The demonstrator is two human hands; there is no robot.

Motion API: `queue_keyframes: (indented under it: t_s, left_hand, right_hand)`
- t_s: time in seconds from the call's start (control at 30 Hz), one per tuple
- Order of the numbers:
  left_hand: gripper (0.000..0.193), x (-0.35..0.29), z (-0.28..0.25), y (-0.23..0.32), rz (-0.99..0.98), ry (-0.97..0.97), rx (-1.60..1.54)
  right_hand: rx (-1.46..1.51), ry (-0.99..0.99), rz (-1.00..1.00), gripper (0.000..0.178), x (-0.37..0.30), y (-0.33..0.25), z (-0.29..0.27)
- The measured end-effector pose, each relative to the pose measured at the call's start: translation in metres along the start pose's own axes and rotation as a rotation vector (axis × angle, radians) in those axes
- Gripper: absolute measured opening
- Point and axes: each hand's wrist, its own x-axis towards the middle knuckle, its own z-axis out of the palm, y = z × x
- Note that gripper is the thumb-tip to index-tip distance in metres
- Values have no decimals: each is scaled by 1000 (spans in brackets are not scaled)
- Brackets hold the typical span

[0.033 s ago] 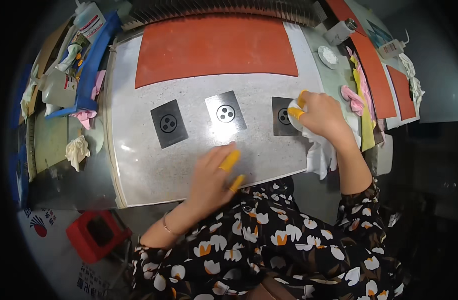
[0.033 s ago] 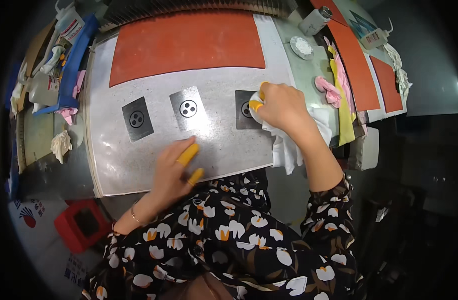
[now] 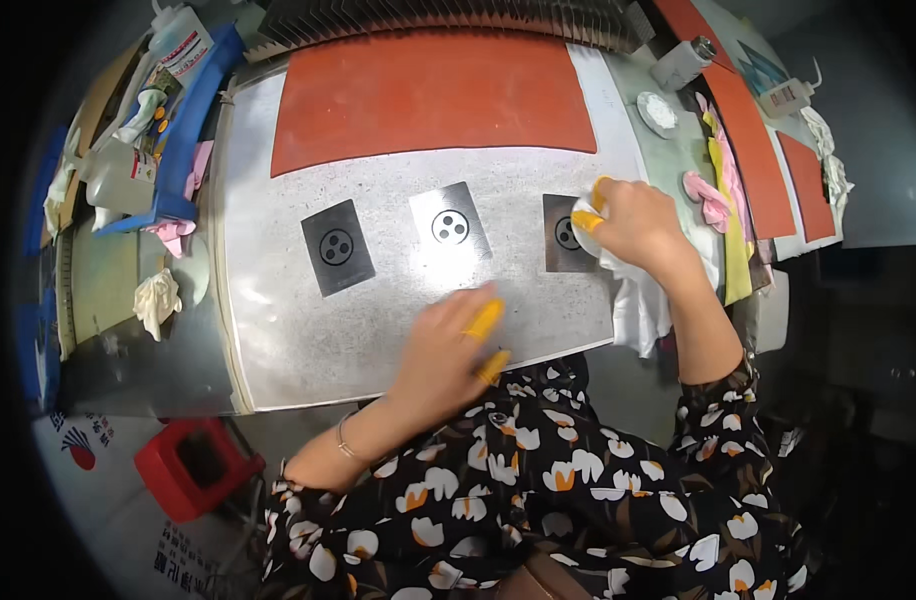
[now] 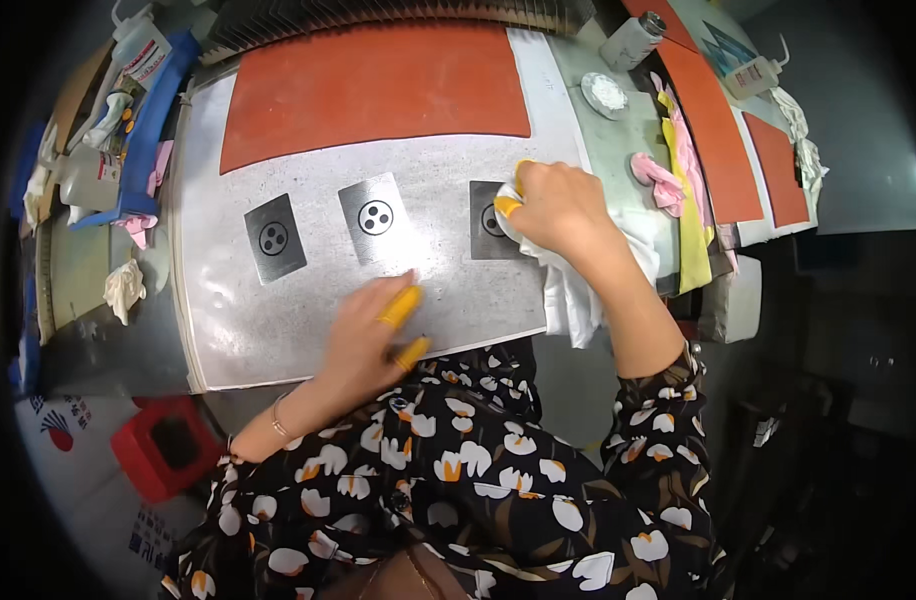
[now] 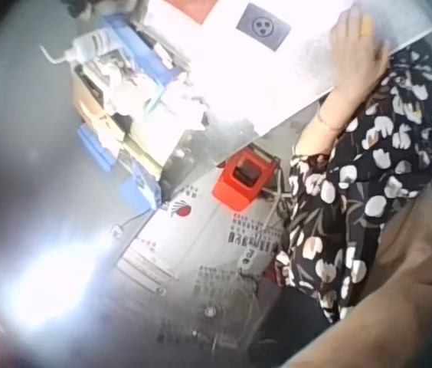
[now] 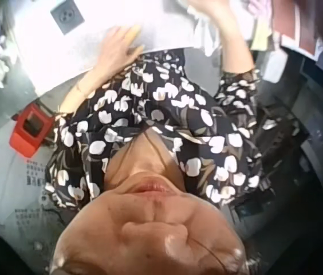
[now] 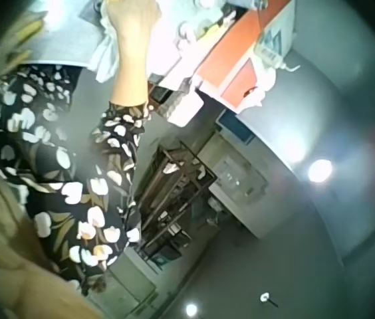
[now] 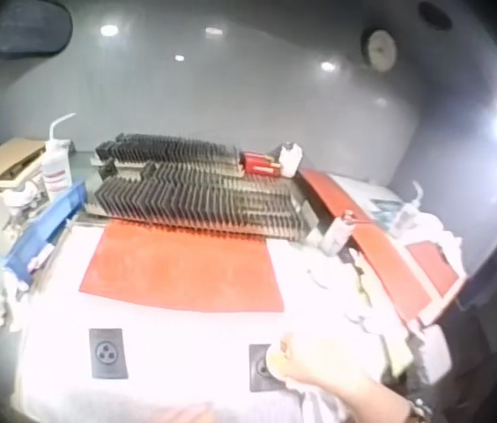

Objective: The person cleans three small metal plates with circular cutouts using a white cloth and a liquid from a squeeze bottle. They wipe each plate individually, apply liquid, and then wipe again, repeating the process for each plate before stacking them together.

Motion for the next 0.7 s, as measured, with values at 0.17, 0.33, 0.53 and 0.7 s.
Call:
queue_keyframes:
  t_s: [0.17, 0.33, 0.53, 0.7]
  left_hand:
    - [58, 30, 26, 18, 101, -123, 68]
    - [55, 33, 37, 21, 76, -112, 190]
    - [52, 35, 37, 26, 79, -135, 276]
    - [52, 31, 36, 25, 38, -162, 195]
  right_hand:
    - [29, -52, -73, 29, 21, -7, 13]
    - [105, -72, -77, 31, 41, -1, 25]
    - [104, -34, -115, 20, 30, -6, 34]
    - [129, -32, -168, 22, 0, -13, 37]
